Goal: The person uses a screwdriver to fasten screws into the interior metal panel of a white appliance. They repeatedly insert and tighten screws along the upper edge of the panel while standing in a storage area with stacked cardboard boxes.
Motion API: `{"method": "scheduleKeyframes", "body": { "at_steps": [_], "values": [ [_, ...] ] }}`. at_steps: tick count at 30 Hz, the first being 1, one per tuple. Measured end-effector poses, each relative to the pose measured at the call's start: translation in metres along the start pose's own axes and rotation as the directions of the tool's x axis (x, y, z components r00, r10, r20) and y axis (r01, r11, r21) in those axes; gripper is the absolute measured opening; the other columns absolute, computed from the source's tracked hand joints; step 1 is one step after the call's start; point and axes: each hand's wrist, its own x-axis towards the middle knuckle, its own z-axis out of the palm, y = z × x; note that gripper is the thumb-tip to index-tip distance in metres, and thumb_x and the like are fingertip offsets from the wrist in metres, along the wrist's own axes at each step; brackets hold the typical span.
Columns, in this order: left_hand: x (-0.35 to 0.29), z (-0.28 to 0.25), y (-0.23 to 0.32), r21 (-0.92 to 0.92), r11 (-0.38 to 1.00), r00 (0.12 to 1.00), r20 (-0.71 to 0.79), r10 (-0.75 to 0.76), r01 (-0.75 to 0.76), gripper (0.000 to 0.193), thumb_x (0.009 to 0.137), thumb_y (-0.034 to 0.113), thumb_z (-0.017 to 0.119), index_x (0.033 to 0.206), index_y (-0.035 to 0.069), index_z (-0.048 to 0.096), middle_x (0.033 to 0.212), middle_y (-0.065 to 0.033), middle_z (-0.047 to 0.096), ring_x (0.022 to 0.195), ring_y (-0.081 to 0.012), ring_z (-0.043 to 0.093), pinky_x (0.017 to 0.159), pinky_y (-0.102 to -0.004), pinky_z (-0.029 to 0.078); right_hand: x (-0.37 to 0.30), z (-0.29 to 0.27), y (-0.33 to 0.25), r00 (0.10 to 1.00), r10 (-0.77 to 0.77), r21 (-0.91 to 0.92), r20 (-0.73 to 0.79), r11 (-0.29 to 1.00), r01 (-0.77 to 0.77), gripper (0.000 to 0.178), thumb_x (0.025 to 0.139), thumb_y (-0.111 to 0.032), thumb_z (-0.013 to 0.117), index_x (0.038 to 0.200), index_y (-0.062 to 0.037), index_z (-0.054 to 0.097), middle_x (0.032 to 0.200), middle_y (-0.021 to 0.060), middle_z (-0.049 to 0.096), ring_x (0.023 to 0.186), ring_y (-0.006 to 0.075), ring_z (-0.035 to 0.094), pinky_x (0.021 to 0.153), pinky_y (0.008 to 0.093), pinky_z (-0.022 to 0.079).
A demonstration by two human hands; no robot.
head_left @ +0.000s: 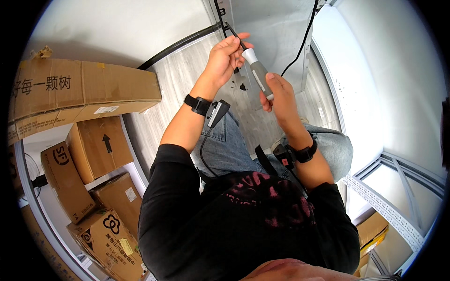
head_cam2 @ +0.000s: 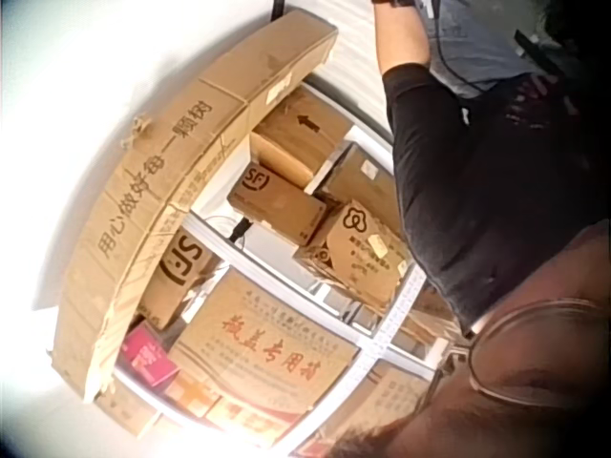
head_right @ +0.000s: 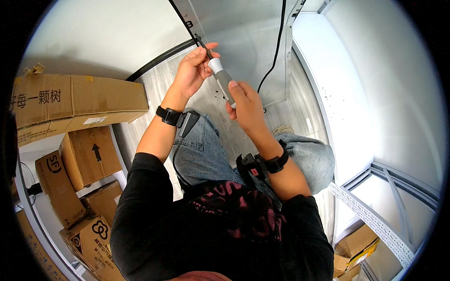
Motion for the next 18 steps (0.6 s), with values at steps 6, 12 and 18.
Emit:
{"method": "scheduleKeyframes", "body": {
  "at_steps": [6,12,18],
  "values": [
    [0.002,-0.003,-0.007,0.004,1.0,0.999,-0.038,-0.003,0.003,0.02,0.096,0.019,0.048,0.102,0.002,0.057,0.084,-0.0062,0.063,0.06,-0.0071,0.049,0.054,-0.02,0.041,-0.003,-0.006,-0.002,0.993,0.068,0.082,0.101,0.994,-0.076,0.04,0.096,-0.035,0.039,0.091,-0.001,0.059,0.055,0.0025,0.051,0.043,0.0102,0.043,0.041,0.0236,0.032],
    [0.002,-0.005,-0.009,0.002,1.0,0.999,-0.044,-0.005,0.005,0.018,0.094,0.019,0.053,0.091,0.002,0.055,0.083,-0.0091,0.062,0.059,-0.0094,0.05,0.054,-0.0215,0.043,0.003,-0.006,0.001,0.992,-0.124,-0.241,-0.011,0.963,0.117,0.036,0.086,-0.031,0.06,0.105,-0.0015,0.058,0.075,0.0054,0.059,0.06,0.012,0.053,0.055,0.0256,0.042],
    [-0.003,0.018,-0.023,0.112,0.992,0.998,-0.028,-0.056,0.059,0.018,0.095,0.02,0.051,0.094,0.002,0.056,0.084,-0.0096,0.064,0.065,-0.0118,0.059,0.056,-0.0226,0.047,0.002,-0.047,-0.014,0.976,-0.21,-0.455,-0.05,0.875,0.165,0.037,0.077,-0.02,0.071,0.106,-0.0017,0.059,0.084,0.006,0.061,0.073,0.0139,0.057,0.064,0.027,0.045]
  ]
}}
